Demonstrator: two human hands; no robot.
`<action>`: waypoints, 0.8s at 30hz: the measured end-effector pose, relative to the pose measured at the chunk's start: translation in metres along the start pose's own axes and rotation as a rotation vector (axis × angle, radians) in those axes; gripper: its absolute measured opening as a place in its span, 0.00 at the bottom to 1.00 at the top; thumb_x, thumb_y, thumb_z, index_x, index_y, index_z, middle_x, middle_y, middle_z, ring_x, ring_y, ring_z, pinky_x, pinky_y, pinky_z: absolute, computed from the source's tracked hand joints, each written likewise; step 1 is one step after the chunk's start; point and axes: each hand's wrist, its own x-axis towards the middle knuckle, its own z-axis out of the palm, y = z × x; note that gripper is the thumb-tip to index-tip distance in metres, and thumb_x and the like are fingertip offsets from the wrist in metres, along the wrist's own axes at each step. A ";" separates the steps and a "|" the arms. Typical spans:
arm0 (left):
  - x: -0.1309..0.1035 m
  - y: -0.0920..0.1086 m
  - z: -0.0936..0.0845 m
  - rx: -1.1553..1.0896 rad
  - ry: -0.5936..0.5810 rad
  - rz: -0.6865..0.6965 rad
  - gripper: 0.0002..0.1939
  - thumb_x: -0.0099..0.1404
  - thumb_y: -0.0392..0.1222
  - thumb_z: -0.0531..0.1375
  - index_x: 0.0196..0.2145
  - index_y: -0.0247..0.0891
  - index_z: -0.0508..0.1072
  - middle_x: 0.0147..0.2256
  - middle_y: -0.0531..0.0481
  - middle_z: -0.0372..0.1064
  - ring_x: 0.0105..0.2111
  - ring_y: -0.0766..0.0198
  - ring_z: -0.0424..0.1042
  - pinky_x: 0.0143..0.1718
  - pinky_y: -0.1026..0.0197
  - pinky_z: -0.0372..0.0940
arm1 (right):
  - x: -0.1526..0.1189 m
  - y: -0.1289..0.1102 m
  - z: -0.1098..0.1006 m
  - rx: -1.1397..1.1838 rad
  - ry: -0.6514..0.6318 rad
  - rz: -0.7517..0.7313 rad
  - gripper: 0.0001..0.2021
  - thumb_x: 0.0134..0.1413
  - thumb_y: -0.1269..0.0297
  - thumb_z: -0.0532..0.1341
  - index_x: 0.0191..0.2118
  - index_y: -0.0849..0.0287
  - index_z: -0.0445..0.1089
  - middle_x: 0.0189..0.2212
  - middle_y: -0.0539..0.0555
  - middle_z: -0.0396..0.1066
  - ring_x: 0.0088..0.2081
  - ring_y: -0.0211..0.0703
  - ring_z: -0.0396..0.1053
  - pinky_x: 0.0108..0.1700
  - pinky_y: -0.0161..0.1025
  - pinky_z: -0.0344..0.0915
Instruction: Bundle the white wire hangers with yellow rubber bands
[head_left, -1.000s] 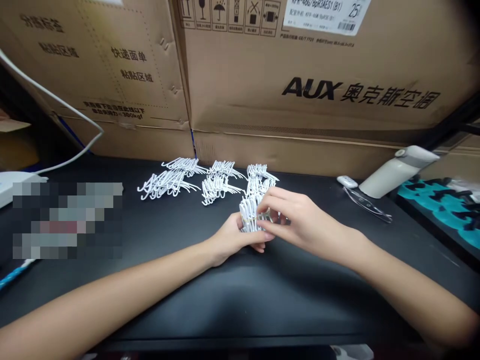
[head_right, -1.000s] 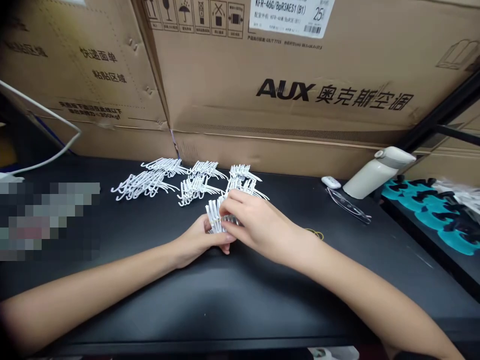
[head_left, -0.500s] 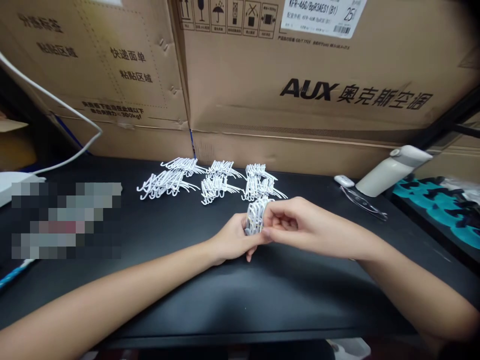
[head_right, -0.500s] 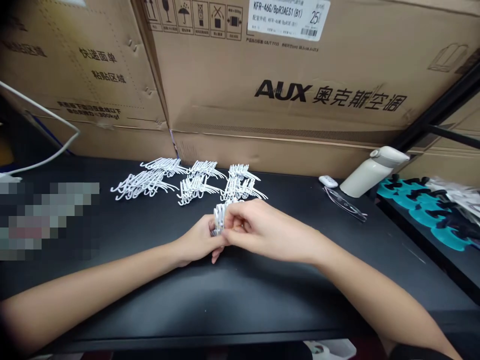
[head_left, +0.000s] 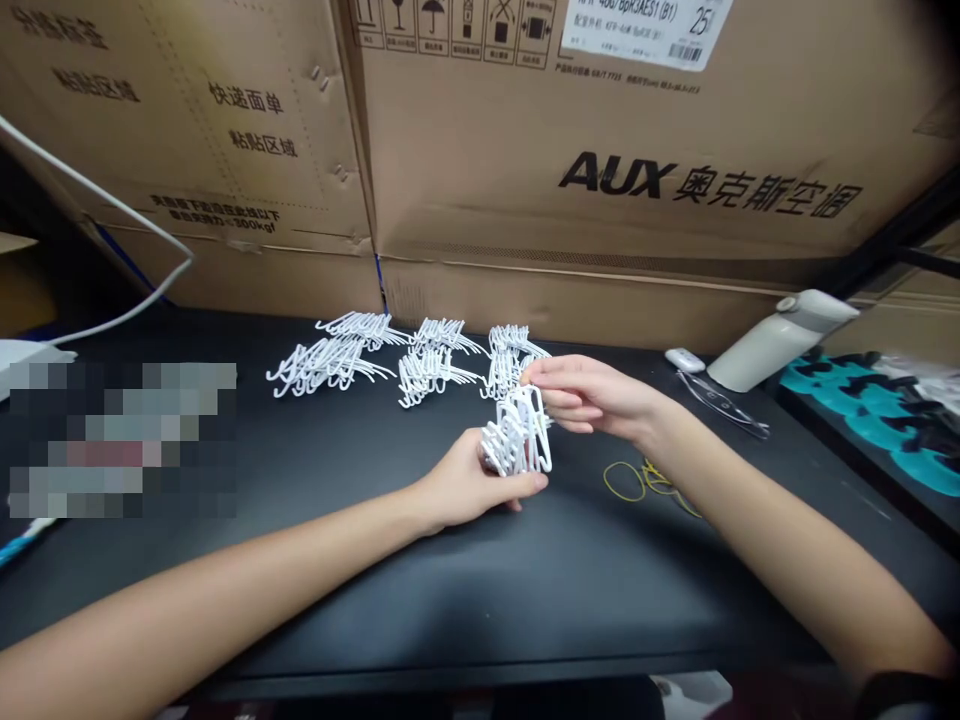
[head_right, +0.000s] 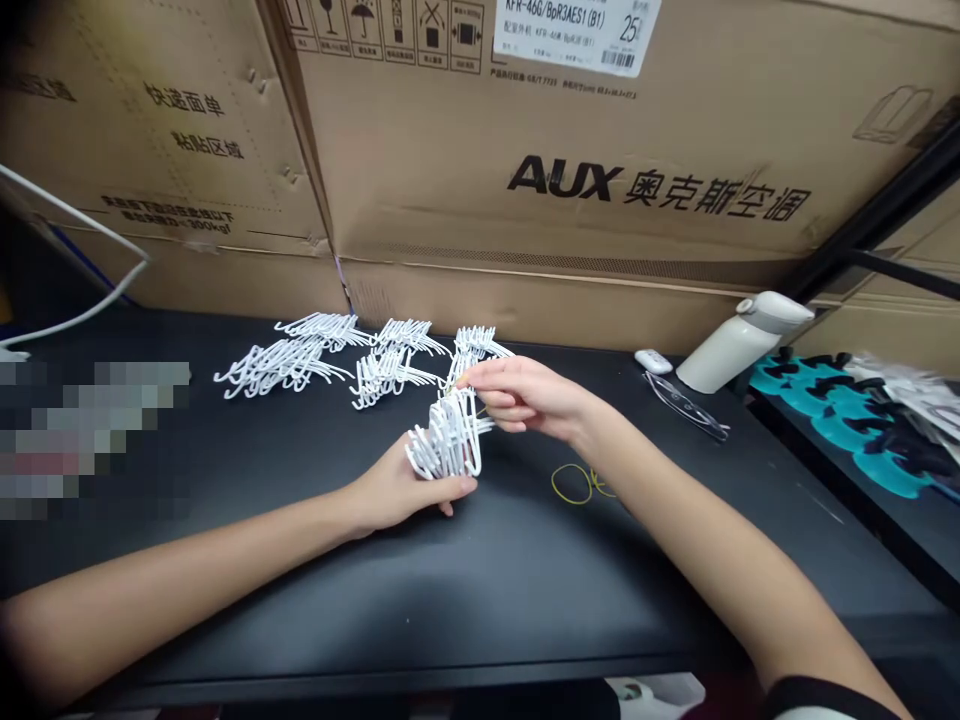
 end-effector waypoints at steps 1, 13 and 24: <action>0.000 0.000 0.000 -0.023 0.004 -0.001 0.12 0.52 0.43 0.66 0.28 0.32 0.70 0.23 0.54 0.63 0.23 0.70 0.65 0.26 0.64 0.70 | 0.000 0.001 0.002 0.000 -0.005 -0.005 0.07 0.56 0.65 0.60 0.36 0.64 0.68 0.13 0.39 0.52 0.11 0.23 0.42 0.14 0.25 0.48; -0.005 0.001 0.004 -0.078 0.070 0.038 0.11 0.52 0.43 0.64 0.26 0.31 0.72 0.24 0.48 0.71 0.18 0.70 0.64 0.20 0.66 0.62 | -0.011 -0.002 0.022 -0.130 0.055 -0.081 0.07 0.53 0.63 0.61 0.32 0.61 0.64 0.23 0.48 0.70 0.19 0.32 0.67 0.18 0.28 0.62; -0.002 0.002 -0.009 -0.361 0.010 -0.040 0.08 0.48 0.40 0.59 0.20 0.33 0.66 0.17 0.53 0.64 0.15 0.70 0.62 0.20 0.65 0.58 | -0.025 -0.024 -0.022 -1.116 -0.014 -0.215 0.03 0.46 0.74 0.59 0.26 0.62 0.70 0.47 0.58 0.66 0.45 0.44 0.66 0.42 0.38 0.66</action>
